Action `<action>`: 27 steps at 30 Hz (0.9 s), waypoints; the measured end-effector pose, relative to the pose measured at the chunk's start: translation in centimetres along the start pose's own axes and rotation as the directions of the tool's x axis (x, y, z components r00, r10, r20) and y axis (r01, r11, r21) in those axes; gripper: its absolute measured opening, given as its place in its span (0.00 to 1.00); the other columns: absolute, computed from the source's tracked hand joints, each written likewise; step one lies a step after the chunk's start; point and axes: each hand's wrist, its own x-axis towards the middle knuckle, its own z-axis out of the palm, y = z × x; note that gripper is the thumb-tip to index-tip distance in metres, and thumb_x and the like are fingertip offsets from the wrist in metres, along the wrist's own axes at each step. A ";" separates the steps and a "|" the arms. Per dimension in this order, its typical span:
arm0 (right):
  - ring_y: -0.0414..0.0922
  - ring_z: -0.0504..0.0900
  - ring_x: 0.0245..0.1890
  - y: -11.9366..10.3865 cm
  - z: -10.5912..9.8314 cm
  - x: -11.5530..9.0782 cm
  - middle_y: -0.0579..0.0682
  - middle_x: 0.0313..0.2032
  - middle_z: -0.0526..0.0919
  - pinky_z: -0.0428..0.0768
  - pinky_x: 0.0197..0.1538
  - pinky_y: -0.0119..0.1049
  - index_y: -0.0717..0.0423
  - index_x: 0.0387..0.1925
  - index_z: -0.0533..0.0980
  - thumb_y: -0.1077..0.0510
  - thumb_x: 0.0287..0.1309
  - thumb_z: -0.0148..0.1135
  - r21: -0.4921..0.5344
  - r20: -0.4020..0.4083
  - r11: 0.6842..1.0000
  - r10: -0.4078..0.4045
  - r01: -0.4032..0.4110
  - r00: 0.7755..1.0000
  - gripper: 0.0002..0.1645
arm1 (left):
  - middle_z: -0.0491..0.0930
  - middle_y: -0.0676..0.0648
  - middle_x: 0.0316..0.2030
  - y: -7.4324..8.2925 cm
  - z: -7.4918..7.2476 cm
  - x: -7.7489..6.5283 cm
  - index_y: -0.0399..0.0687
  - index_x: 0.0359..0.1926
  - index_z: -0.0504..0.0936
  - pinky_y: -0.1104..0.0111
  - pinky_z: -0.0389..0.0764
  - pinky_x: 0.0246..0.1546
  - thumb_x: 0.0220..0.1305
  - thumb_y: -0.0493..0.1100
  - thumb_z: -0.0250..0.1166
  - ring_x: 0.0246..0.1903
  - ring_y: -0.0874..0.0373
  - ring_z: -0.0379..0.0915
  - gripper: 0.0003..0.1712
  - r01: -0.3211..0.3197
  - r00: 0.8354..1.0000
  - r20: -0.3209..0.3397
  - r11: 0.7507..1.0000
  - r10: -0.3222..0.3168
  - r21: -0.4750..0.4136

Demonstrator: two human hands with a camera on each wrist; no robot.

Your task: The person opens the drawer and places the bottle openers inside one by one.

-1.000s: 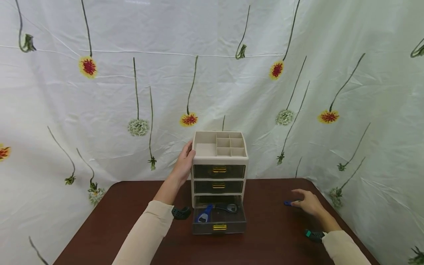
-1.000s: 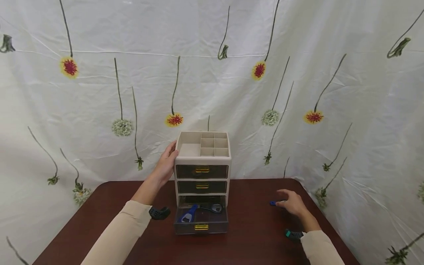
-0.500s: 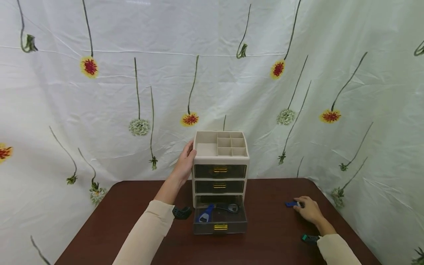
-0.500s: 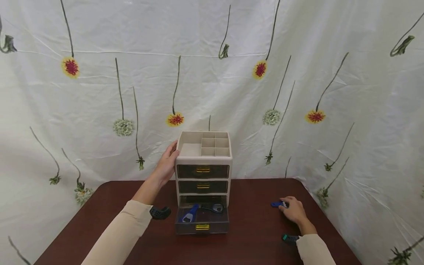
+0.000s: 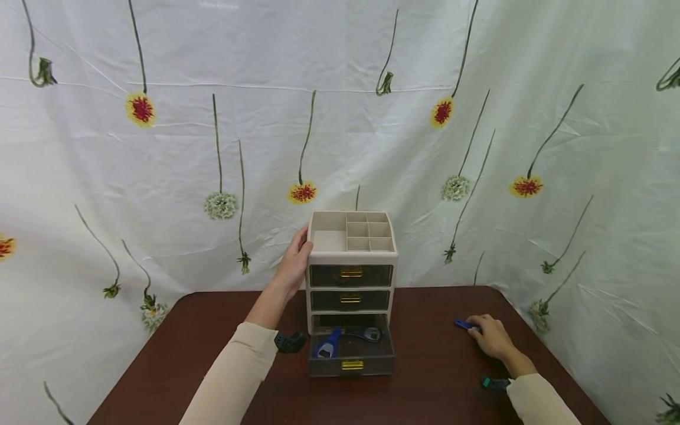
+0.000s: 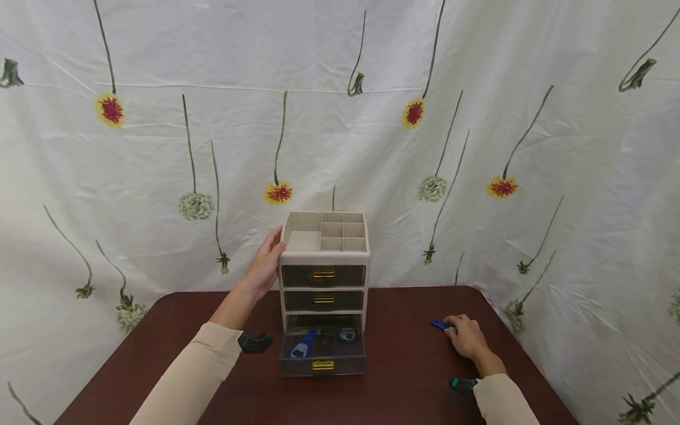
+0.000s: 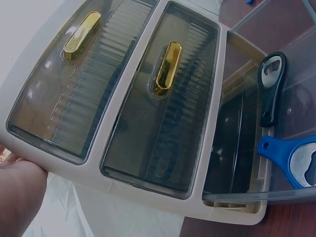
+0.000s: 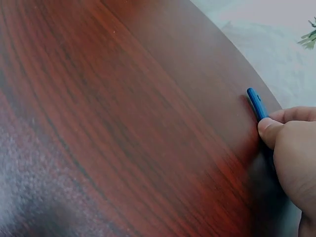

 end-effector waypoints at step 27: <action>0.64 0.77 0.50 -4.2 -1.7 3.6 0.62 0.45 0.82 0.74 0.50 0.62 0.66 0.48 0.82 0.66 0.69 0.64 0.056 -0.023 0.987 -0.148 0.149 0.989 0.09 | 0.44 0.42 0.81 -0.1 -0.1 0.1 0.45 0.83 0.45 0.53 0.50 0.75 0.85 0.40 0.42 0.78 0.47 0.41 0.33 -0.009 1.000 0.011 1.000 0.009 -0.008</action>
